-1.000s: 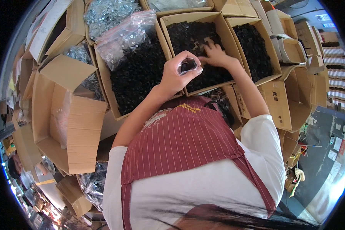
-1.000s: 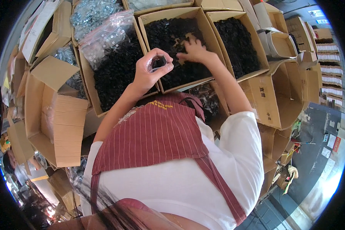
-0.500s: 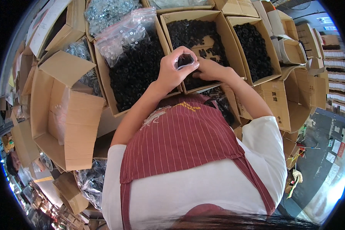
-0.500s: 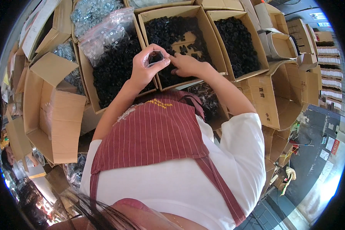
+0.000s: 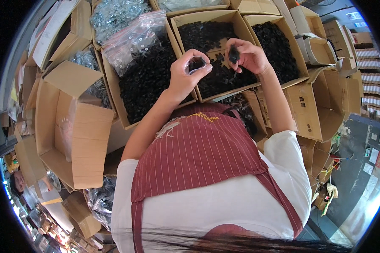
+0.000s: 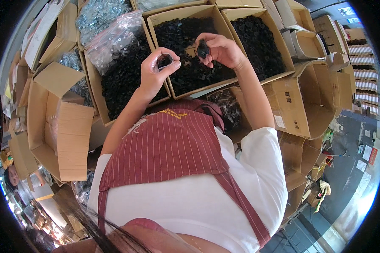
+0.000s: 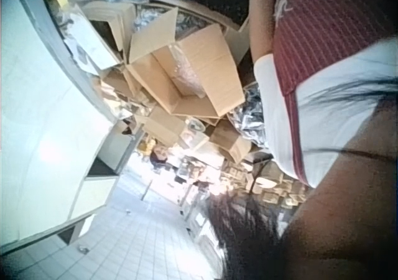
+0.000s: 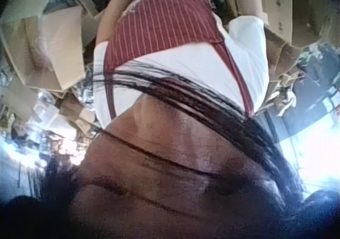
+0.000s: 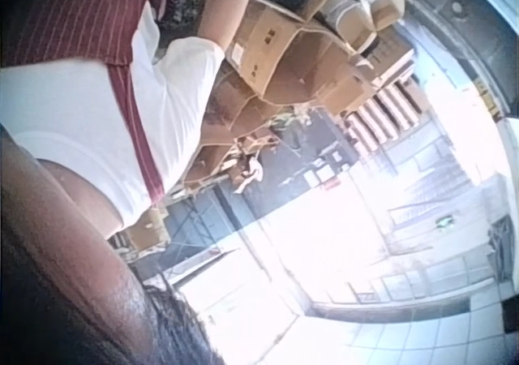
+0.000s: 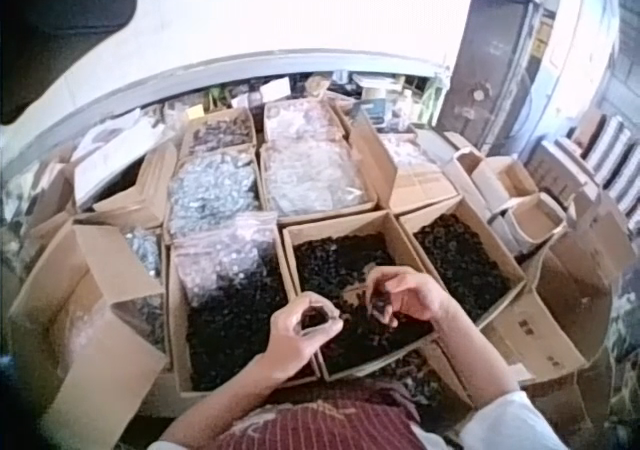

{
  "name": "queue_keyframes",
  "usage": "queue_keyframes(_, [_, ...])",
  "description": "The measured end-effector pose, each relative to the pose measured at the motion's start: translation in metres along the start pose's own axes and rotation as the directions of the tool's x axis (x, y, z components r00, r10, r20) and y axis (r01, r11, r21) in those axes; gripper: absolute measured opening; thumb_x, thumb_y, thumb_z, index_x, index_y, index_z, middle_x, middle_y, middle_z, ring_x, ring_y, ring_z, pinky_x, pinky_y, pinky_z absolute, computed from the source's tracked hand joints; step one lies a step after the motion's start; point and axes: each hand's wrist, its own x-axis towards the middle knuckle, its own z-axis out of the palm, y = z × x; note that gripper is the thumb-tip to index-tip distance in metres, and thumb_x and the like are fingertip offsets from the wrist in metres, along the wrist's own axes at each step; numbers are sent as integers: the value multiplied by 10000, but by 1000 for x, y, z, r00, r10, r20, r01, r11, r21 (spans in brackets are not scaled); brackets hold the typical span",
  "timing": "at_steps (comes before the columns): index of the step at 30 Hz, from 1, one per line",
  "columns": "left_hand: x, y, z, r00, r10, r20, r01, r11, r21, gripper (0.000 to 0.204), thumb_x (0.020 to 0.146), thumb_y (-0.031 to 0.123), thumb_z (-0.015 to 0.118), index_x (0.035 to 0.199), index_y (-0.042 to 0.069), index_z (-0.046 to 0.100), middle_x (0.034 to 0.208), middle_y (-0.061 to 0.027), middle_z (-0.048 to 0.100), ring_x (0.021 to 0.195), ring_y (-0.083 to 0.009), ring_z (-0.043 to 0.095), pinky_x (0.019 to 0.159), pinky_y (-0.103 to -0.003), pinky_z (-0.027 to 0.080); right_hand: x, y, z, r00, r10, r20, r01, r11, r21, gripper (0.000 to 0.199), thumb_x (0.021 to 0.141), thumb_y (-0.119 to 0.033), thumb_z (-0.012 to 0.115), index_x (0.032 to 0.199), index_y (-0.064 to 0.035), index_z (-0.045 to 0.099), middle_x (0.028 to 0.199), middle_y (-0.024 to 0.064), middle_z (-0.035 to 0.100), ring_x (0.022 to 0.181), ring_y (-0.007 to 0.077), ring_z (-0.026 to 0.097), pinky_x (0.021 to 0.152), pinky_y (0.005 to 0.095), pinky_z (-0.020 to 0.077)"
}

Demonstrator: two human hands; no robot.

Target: Sorting small black plastic components from a large box into a small plastic bag.

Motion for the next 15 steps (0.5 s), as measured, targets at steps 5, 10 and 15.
queue_keyframes(5, [0,-3,1,1000,-15,9,15,1000,-25,140,856,-1,719,967,24,638,922,-16,640,847,-90,582,790,-246,463,1,1,-2,993,-90,77,69,967,244,250,930,-251,579,1071,-45,580,920,52,575,625,107,538,404,201,385])
queue_keyframes(10, [1,-5,3,998,-47,-42,47,999,-2,137,866,18,723,970,25,634,891,-8,633,822,-78,574,759,-240,463,9,5,21,993,66,-96,-47,980,193,230,1019,-223,513,1118,-26,578,953,47,570,621,55,462,391,153,295])
queue_keyframes(15, [1,-8,3,987,-67,-147,62,997,-34,151,873,40,731,983,23,629,848,-1,629,792,-70,568,726,-240,463,3,-14,65,958,9,-287,28,992,123,334,1018,-137,516,1315,15,526,1165,108,595,816,98,566,575,212,496])
